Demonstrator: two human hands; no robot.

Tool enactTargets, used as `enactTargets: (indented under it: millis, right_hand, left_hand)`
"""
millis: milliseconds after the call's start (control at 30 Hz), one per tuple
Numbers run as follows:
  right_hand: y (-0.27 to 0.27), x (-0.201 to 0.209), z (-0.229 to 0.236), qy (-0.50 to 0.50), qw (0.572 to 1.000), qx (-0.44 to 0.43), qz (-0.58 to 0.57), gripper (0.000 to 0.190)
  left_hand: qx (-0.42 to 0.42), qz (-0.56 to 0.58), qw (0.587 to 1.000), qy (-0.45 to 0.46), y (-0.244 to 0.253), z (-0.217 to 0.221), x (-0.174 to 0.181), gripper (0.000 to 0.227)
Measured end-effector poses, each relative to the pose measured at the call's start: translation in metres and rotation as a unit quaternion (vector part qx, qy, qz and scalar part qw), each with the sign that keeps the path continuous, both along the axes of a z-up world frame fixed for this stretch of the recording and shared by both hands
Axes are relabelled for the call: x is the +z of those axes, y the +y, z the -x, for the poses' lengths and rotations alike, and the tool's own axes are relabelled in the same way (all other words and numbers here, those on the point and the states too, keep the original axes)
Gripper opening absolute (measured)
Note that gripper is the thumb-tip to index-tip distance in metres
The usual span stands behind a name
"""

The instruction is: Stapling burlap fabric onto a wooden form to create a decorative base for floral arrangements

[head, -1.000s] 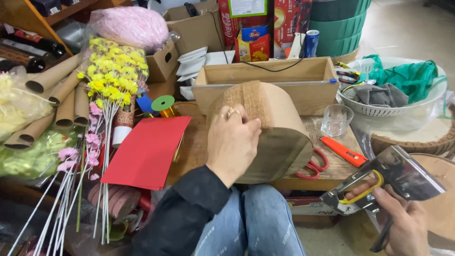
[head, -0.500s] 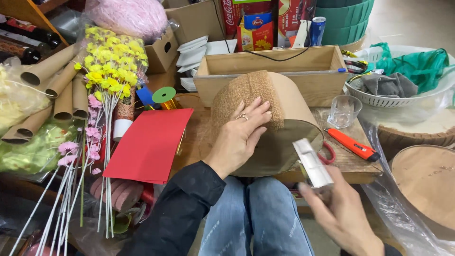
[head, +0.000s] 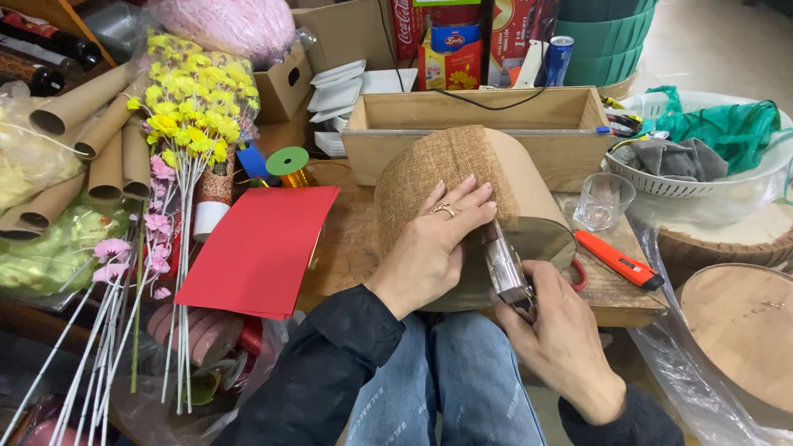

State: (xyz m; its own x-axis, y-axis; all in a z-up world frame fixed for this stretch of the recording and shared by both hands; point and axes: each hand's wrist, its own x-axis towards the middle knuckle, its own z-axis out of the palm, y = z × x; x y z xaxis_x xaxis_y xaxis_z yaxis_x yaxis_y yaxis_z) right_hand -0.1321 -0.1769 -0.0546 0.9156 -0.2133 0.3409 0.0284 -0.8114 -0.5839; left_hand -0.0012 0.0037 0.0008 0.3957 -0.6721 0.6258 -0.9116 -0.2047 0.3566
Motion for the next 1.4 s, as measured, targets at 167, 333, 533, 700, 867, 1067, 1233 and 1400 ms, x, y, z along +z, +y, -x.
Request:
enactTargets:
  millis: [167,333,533,700,867,1067,1233,1400]
  right_hand:
    - [0.004,-0.005,-0.005,0.014,1.000,-0.013,-0.021,0.047]
    - [0.001,-0.010,-0.013,-0.011,1.000,0.009,-0.003,0.045]
    - [-0.005,-0.030,-0.035,-0.130,0.990,0.031,0.042,0.033]
    - [-0.028,-0.079,-0.070,-0.201,0.978,-0.017,0.059,0.034]
    - [-0.018,-0.053,-0.046,-0.221,0.974,-0.036,0.046,0.024]
    - [0.006,-0.025,0.004,-0.128,0.989,0.028,-0.069,0.048]
    - [0.019,-0.022,-0.004,-0.061,0.997,-0.009,-0.053,0.047]
    - [0.017,-0.041,-0.030,-0.087,0.996,-0.017,-0.027,0.042]
  left_hand:
    - [0.009,-0.011,1.000,0.024,0.003,0.004,0.006,0.072]
    - [0.002,0.003,0.999,0.041,0.004,0.002,0.008,0.070]
    - [0.005,0.001,0.999,0.049,0.002,0.004,0.012,0.066]
    - [0.021,0.006,0.999,0.041,-0.003,0.000,0.005,0.073]
    - [-0.003,-0.003,0.998,0.065,-0.007,-0.007,0.005,0.083]
    - [-0.032,-0.023,0.995,0.089,-0.010,-0.002,0.013,0.078]
    - [-0.026,-0.053,0.995,0.085,-0.011,0.007,0.014,0.083]
    - [-0.003,-0.052,0.995,0.091,-0.006,0.004,0.007,0.081]
